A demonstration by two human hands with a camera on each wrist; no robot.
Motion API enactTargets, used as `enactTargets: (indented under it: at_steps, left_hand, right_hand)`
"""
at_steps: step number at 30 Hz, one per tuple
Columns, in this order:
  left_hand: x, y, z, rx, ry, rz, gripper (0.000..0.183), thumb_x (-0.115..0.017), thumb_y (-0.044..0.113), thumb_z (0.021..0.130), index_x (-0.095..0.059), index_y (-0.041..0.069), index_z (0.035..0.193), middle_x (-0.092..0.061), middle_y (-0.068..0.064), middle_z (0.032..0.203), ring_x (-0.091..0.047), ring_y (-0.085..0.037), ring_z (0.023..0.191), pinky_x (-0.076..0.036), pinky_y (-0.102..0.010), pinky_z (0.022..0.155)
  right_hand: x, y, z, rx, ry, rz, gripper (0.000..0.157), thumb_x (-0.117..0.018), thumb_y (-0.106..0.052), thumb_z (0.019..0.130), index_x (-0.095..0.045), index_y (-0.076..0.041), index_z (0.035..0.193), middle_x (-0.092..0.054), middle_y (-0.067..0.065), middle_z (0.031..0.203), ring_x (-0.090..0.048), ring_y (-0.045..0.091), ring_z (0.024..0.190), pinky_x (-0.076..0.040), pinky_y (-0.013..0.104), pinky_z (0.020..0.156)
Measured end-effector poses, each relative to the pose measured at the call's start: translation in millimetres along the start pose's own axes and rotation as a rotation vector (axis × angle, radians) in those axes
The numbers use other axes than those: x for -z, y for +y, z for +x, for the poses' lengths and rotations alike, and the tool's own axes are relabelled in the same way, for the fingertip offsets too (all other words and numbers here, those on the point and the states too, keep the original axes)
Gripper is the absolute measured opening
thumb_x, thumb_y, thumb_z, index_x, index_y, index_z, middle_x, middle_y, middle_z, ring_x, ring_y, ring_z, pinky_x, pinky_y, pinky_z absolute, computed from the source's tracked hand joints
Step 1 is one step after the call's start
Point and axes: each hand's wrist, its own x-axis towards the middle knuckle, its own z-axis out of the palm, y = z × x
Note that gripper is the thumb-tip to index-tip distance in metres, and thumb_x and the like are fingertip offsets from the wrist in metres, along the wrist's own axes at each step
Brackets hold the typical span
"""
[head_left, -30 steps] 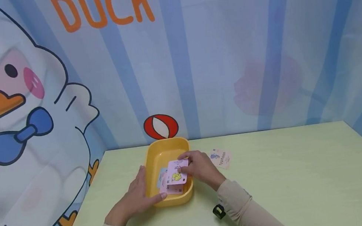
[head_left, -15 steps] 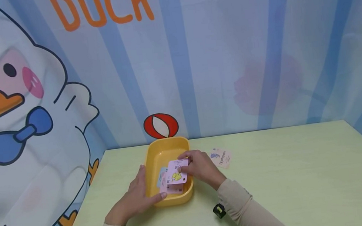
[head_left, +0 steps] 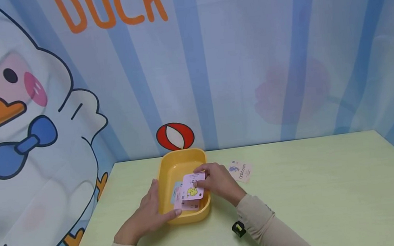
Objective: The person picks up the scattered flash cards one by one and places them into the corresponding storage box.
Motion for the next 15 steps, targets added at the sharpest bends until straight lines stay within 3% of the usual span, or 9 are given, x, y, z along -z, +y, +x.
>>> enactTargets:
  at_steps: [15]
  left_hand:
    - [-0.6, -1.3, 0.8, -0.004, 0.005, -0.013, 0.126, -0.071, 0.067, 0.082, 0.006, 0.007, 0.162, 0.001, -0.017, 0.171, -0.012, -0.044, 0.154, -0.024, -0.068, 0.117]
  right_hand:
    - [-0.2, 0.5, 0.2, -0.016, 0.004, 0.003, 0.034, -0.08, -0.018, 0.089, -0.072, -0.012, 0.122, -0.071, 0.0, 0.1, -0.065, 0.017, 0.086, -0.058, 0.028, 0.076]
